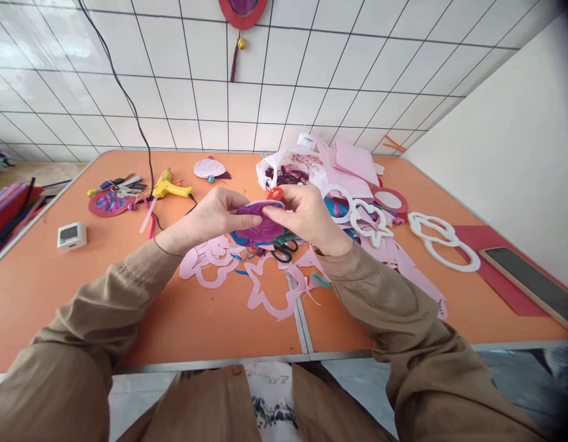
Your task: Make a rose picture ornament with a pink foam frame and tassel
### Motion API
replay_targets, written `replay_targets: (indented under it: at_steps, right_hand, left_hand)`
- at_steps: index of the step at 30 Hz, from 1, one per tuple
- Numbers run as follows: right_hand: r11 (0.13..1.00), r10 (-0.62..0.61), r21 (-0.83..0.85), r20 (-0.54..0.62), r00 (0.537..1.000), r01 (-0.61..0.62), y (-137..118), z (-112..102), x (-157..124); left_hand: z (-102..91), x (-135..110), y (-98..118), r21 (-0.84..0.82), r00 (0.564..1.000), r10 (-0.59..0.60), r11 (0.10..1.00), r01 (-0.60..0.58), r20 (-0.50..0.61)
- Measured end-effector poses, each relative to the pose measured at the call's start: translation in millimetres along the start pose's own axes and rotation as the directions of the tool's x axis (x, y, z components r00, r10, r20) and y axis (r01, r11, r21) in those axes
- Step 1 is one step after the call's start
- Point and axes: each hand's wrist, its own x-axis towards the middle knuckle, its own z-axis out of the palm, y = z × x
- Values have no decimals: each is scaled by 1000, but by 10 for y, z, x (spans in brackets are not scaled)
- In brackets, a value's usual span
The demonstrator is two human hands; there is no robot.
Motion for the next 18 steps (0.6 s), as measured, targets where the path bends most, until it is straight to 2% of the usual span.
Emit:
replay_targets:
  at_steps: [4,9,13,18]
  right_hand:
    - [999,-3,-34,48,999,5,-15,43,-21]
    - [994,35,94,112,993,-46,-84,-62,6]
    - [997,41,56,116,992,-48,-72,-148,39]
    - [996,78,41,104,992,-82,25,-137,71]
  left_hand:
    - [50,-4,-46,22,1000,-9,1000,9,-19]
    - [45,17,-87,-142,994,-86,987,77,-63]
    - [37,46,-106,-262,983,-111,963,71,-143]
    - [34,89,-178,-293,978,-122,954,67,-172]
